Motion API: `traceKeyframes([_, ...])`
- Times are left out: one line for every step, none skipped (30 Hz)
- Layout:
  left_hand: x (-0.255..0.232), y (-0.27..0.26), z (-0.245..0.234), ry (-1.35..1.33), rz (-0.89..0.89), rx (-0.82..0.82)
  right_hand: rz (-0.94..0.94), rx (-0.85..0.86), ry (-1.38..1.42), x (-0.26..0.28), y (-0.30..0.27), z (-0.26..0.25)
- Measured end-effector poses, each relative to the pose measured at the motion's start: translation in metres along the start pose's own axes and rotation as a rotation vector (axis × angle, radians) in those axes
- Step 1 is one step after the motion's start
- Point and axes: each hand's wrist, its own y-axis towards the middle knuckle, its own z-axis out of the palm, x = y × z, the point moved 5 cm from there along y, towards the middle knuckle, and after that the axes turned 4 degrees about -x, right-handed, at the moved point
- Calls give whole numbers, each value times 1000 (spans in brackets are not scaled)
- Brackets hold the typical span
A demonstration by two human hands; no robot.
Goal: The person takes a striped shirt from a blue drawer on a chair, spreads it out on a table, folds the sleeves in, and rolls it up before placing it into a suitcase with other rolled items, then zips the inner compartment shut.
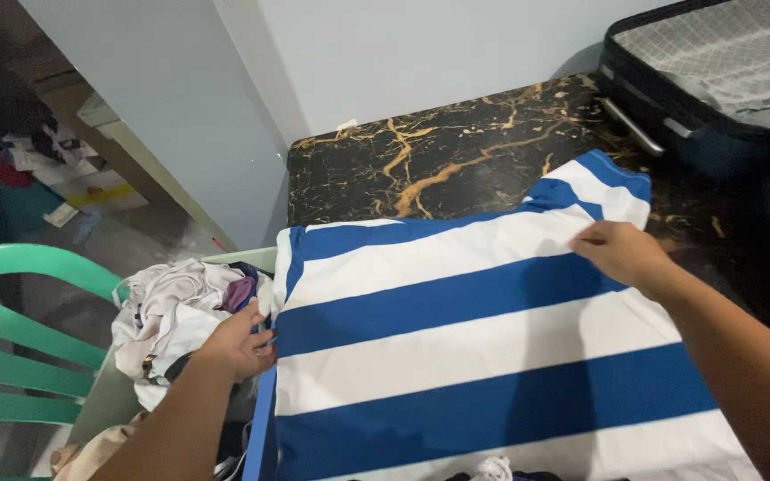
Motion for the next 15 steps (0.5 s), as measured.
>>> traceKeyframes([-1, 6, 0, -2, -3, -5, -105, 30, 36, 18, 5, 7])
traceKeyframes([1, 13, 1, 22, -28, 19, -212, 62, 69, 35, 9, 12])
traceKeyframes([3, 20, 1, 45, -53, 44, -215, 68, 63, 48, 14, 15])
traceKeyframes([3, 28, 1, 46, -58, 39, -266, 91, 77, 65, 17, 22])
traceKeyframes([3, 39, 2, -32, -60, -12, -317, 113, 92, 81, 20, 29])
traceKeyframes([3, 48, 1, -110, -63, -66, -314, 122, 91, 94, 24, 35])
traceKeyframes([1, 59, 1, -109, -69, -74, -345, 121, 56, 109, 27, 41])
traceKeyframes([-6, 71, 5, -172, -21, -8, -382, 119, 22, 123, 29, 48])
traceKeyframes([-12, 84, 8, -235, 27, 58, -384, 128, 23, 134, 31, 55])
traceKeyframes([-18, 96, 8, -234, 23, 51, -490, 131, 18, 148, 30, 61])
traceKeyframes([-25, 104, 14, -353, 31, 147, -597, 133, 15, 162, 27, 66])
traceKeyframes([-30, 110, 19, -468, 36, 245, -590, 139, 17, 170, 27, 72])
traceKeyframes([-35, 114, 21, -464, 31, 239, -680, 140, -65, 182, 24, 78])
traceKeyframes([-40, 117, 25, -483, 41, 239, -773, 146, -150, 195, 19, 84])
traceKeyframes([-47, 119, 27, -514, 72, 232, -770, 156, -150, 202, 15, 88])
